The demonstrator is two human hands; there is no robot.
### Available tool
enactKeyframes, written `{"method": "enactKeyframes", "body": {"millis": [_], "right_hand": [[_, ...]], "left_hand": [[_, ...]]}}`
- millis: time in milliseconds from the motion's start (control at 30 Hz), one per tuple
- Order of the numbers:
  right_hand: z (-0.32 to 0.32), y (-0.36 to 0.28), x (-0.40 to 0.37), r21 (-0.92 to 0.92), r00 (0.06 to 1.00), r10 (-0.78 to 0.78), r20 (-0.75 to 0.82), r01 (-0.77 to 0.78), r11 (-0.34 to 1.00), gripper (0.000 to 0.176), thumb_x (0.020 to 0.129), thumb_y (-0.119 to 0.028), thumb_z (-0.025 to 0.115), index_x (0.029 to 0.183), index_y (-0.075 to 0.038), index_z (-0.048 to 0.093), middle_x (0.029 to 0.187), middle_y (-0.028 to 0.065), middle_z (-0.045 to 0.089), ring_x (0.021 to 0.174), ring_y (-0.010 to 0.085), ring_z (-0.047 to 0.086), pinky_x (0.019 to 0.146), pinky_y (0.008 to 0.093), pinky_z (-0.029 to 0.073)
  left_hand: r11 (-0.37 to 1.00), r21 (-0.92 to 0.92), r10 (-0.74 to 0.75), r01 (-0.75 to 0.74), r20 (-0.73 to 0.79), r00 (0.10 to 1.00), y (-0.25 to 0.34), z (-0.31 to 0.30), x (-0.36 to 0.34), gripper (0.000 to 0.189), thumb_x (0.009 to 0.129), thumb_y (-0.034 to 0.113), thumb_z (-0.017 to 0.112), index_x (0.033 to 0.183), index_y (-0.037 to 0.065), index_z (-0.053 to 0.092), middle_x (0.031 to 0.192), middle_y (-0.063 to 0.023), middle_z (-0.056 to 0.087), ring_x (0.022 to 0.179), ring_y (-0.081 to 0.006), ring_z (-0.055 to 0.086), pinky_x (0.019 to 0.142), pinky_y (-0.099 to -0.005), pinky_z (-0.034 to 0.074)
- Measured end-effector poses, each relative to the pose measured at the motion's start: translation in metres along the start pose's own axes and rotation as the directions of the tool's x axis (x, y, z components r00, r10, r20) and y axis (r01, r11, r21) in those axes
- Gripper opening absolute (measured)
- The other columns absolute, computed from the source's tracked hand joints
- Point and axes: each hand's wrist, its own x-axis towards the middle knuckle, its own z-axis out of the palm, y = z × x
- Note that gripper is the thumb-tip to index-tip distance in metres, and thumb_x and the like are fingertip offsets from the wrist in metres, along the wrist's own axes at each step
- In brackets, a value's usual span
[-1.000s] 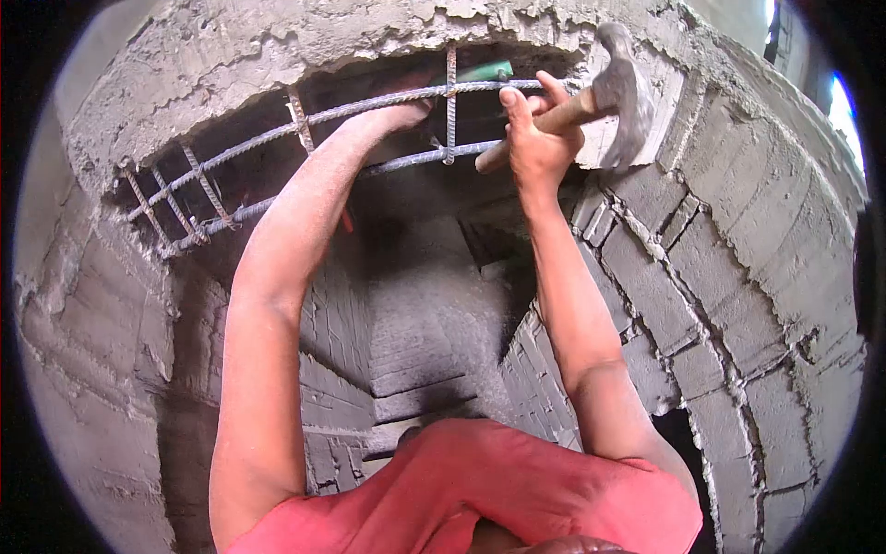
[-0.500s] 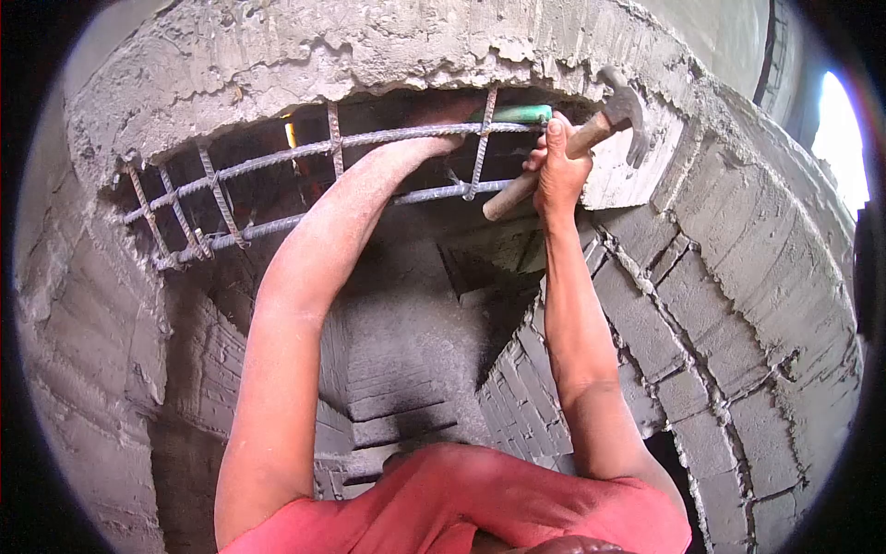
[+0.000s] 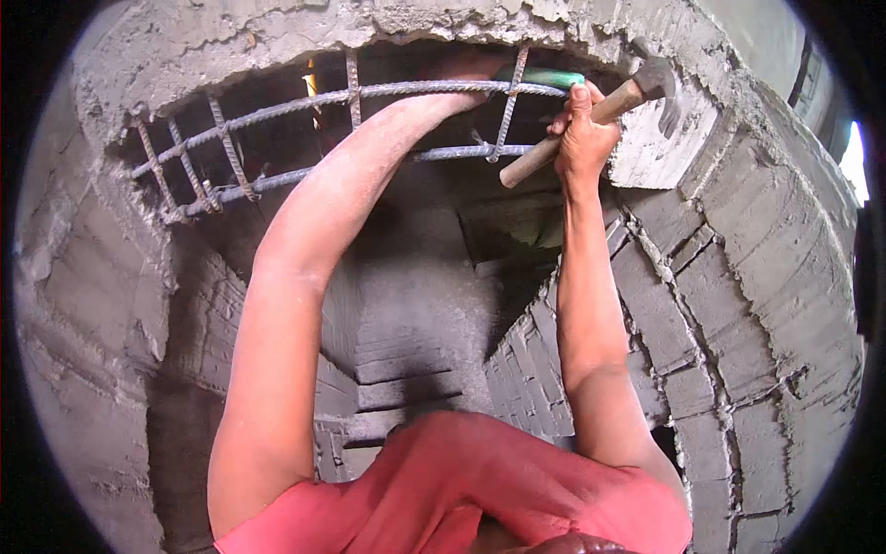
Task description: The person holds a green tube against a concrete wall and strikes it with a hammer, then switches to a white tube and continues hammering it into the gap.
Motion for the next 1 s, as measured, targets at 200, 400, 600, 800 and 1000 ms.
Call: {"method": "enactKeyframes", "body": {"millis": [200, 400, 600, 800, 1000], "right_hand": [[0.003, -0.004, 0.0, 0.007, 0.999, 0.041, -0.003, -0.041, 0.999, 0.037, 0.093, -0.025, 0.066, 0.115, 0.002, 0.055, 0.072, 0.0023, 0.051, 0.048, 0.0094, 0.047, 0.043, 0.0244, 0.044], [-0.044, -0.029, -0.078, 0.064, 0.995, -0.096, -0.001, 0.096, 0.993, 0.043, 0.098, -0.047, 0.049, 0.111, -0.006, 0.049, 0.077, 0.0048, 0.051, 0.06, 0.0134, 0.05, 0.052, 0.0266, 0.046], [-0.069, -0.052, -0.143, 0.021, 0.995, -0.016, 0.096, 0.014, 1.0, 0.072, 0.083, -0.069, 0.057, 0.104, 0.0, 0.05, 0.078, 0.0076, 0.05, 0.066, 0.016, 0.052, 0.055, 0.0276, 0.046], [-0.058, -0.051, -0.122, 0.255, 0.878, -0.469, 0.099, 0.433, 0.864, 0.072, 0.083, -0.074, 0.05, 0.107, -0.007, 0.049, 0.075, 0.0061, 0.047, 0.061, 0.0191, 0.048, 0.056, 0.0331, 0.046], [-0.054, -0.021, -0.081, -0.216, 0.985, 0.167, 0.034, -0.156, 0.964, 0.049, 0.101, -0.052, 0.039, 0.093, -0.006, 0.051, 0.068, 0.0031, 0.051, 0.052, 0.0115, 0.048, 0.047, 0.0255, 0.041]], "left_hand": [[0.942, 0.264, -0.258, 0.209, 0.168, 0.951, -0.01, -0.015, -0.005, 0.029, 0.08, 0.017, 0.061, 0.107, 0.008, 0.067, 0.107, -0.0201, 0.067, 0.099, -0.038, 0.065, 0.086, -0.05, 0.053], [0.943, 0.329, -0.068, 0.041, 0.07, 0.995, -0.018, 0.01, -0.006, 0.024, 0.079, 0.016, 0.062, 0.1, 0.008, 0.07, 0.1, -0.0199, 0.069, 0.092, -0.0375, 0.068, 0.081, -0.0482, 0.055], [0.919, 0.325, -0.247, 0.224, 0.031, 0.968, -0.003, -0.001, -0.017, 0.027, 0.079, 0.022, 0.065, 0.103, 0.011, 0.071, 0.102, -0.0177, 0.069, 0.094, -0.0368, 0.068, 0.085, -0.0472, 0.054], [0.894, 0.346, -0.333, 0.284, 0.091, 0.939, -0.002, 0.001, -0.01, 0.028, 0.079, 0.023, 0.066, 0.104, 0.011, 0.071, 0.103, -0.0178, 0.069, 0.096, -0.0368, 0.068, 0.087, -0.0469, 0.054], [0.868, 0.411, -0.336, 0.279, 0.073, 0.939, -0.01, 0.024, -0.014, 0.029, 0.08, 0.025, 0.065, 0.105, 0.012, 0.071, 0.104, -0.018, 0.069, 0.1, -0.037, 0.067, 0.089, -0.0467, 0.054]]}}
